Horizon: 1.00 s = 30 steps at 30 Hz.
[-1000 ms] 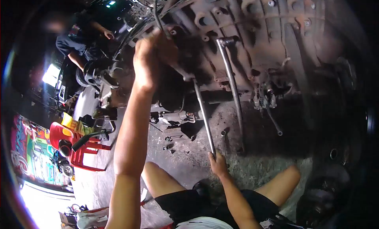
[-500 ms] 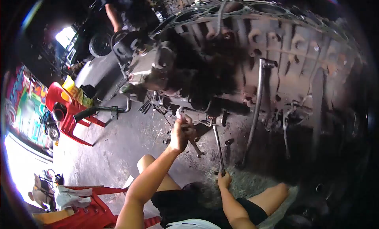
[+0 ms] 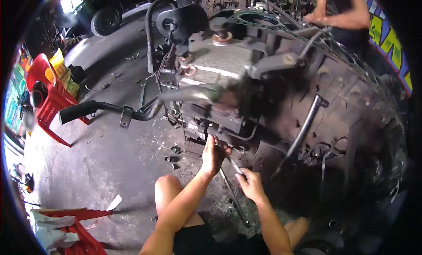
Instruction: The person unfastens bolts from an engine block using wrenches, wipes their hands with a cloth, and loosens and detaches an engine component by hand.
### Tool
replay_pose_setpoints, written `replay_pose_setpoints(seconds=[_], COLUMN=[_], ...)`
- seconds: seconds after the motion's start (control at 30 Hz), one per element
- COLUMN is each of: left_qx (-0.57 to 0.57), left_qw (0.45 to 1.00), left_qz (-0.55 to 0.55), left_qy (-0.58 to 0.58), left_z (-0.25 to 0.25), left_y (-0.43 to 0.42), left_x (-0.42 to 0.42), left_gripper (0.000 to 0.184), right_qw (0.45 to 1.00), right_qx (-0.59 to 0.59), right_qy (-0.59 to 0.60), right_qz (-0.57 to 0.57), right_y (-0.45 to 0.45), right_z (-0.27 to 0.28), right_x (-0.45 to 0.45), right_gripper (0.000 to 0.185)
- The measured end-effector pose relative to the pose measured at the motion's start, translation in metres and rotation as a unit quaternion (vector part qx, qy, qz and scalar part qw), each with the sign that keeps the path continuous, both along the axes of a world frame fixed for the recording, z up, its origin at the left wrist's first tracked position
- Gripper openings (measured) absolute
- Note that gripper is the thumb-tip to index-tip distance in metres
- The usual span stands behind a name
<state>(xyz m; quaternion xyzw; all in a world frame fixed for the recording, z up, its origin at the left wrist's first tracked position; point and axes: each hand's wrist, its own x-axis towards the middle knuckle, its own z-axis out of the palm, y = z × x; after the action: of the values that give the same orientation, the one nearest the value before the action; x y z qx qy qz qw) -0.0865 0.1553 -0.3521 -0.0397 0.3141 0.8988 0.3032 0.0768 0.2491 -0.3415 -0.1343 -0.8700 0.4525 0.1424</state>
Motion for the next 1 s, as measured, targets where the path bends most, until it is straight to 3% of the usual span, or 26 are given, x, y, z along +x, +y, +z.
replay_pose_setpoints(seconds=[0.1,0.23,0.5,0.6,0.73,0.9,1.0], left_qx=[-0.071,-0.074,-0.008,0.049,0.125,0.088,-0.004], left_qw=[0.978,0.976,0.982,0.985,0.990,0.991,0.986], left_qz=[-0.045,-0.060,-0.072,-0.104,-0.066,-0.089,-0.106], left_qy=[0.192,0.196,0.176,0.127,0.020,0.043,0.128], left_z=[-0.014,-0.009,-0.012,-0.007,-0.008,-0.011,-0.013], left_y=[-0.014,-0.009,-0.006,-0.007,-0.001,-0.001,-0.006], left_x=[-0.007,-0.010,-0.011,-0.012,-0.011,-0.018,-0.024], left_gripper=[0.025,0.030,0.041,0.041,0.034,0.030,0.031], right_qw=[0.979,0.955,0.955,0.960,0.958,0.945,0.941], right_qx=[0.177,0.292,0.293,0.276,0.287,0.327,0.338], right_qy=[0.086,0.024,-0.015,-0.024,0.007,-0.003,-0.010], right_qz=[-0.051,-0.043,-0.049,-0.043,-0.006,-0.002,-0.013], right_y=[0.023,0.031,0.006,-0.013,-0.025,-0.032,-0.022], right_z=[0.028,0.087,0.149,0.177,0.186,0.189,0.184], right_x=[-0.006,-0.021,-0.040,-0.050,-0.065,-0.065,-0.057], right_gripper=[0.015,0.015,0.012,0.011,0.014,0.016,0.016])
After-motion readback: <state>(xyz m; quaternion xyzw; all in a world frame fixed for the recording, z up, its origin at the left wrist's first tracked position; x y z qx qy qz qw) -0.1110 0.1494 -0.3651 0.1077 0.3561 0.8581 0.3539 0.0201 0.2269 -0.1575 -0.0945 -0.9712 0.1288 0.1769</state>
